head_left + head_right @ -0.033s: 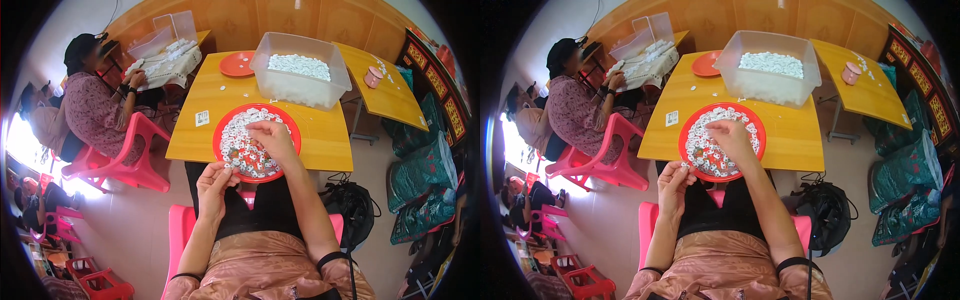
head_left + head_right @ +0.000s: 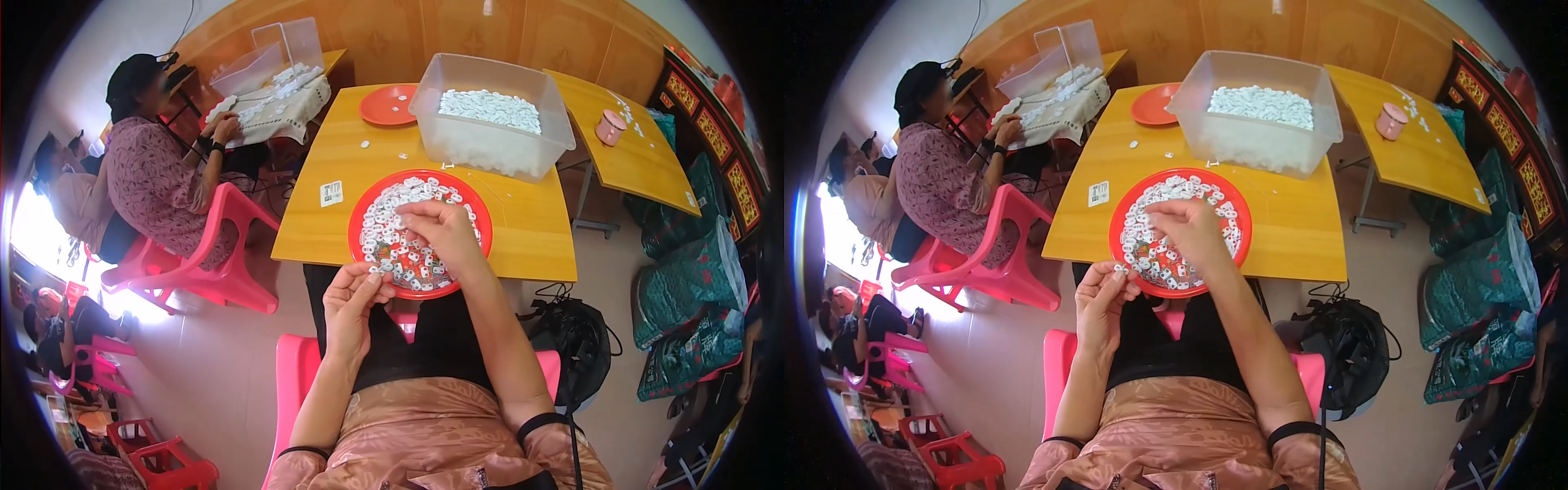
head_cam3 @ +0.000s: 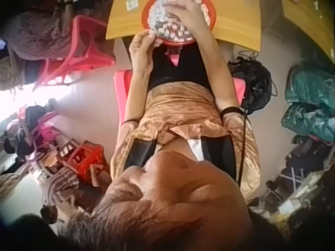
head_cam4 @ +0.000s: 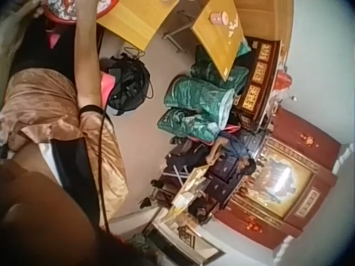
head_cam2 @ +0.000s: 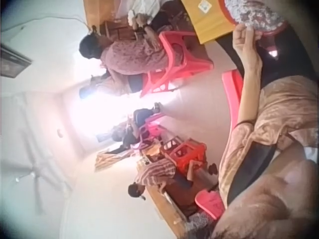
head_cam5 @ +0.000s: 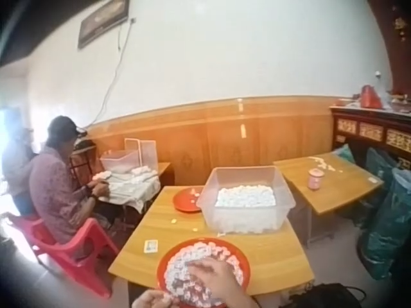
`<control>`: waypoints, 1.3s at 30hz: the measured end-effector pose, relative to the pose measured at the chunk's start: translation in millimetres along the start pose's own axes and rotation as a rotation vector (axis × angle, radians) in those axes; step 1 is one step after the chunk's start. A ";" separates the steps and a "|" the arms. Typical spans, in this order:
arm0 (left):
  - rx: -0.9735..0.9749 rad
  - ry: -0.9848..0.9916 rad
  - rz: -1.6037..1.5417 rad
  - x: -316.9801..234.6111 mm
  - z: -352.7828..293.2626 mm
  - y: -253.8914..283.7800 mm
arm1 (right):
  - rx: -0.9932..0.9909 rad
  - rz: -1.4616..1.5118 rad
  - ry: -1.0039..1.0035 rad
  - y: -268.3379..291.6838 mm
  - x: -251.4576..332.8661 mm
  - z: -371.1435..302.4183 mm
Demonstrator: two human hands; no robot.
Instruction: Manually assembling or sorting small white and red plastic components on a red tray.
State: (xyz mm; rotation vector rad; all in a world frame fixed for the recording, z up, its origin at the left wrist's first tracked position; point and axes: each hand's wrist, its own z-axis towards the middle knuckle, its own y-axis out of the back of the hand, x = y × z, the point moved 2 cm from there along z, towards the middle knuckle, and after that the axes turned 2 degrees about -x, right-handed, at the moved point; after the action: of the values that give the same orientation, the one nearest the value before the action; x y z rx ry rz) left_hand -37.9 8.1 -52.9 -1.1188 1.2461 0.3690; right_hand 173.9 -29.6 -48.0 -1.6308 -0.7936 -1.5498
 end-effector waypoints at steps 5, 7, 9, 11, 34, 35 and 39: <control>0.102 -0.092 -0.062 -14.9 0.4 -30.2 | 0.109 0.340 -0.030 -22.8 19.0 -33.4; 0.110 -0.152 -0.092 -19.2 0.8 -31.9 | 0.187 0.459 -0.086 -31.6 23.0 -38.3; 0.108 -0.195 -0.096 -25.6 0.7 -28.8 | 0.205 0.428 -0.065 -29.7 28.5 -41.6; 0.106 -0.208 -0.084 -32.2 -0.6 -27.7 | 0.302 0.441 -0.067 -27.9 30.7 -42.8; -0.098 -0.292 0.183 -42.9 -12.8 -22.8 | 0.200 0.593 -0.145 -42.5 45.3 -59.9; -0.102 -0.305 0.209 -42.9 -12.4 -22.7 | 0.174 0.522 -0.062 -42.8 50.1 -60.9; -0.103 -0.350 0.269 -44.7 -11.7 -25.2 | 0.074 0.342 0.203 -47.8 50.5 -60.2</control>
State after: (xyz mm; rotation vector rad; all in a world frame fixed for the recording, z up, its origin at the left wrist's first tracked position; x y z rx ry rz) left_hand -40.7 1.5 -0.7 -0.9248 1.0733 0.8050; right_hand 105.4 -57.3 6.7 -1.4403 -0.4315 -1.3954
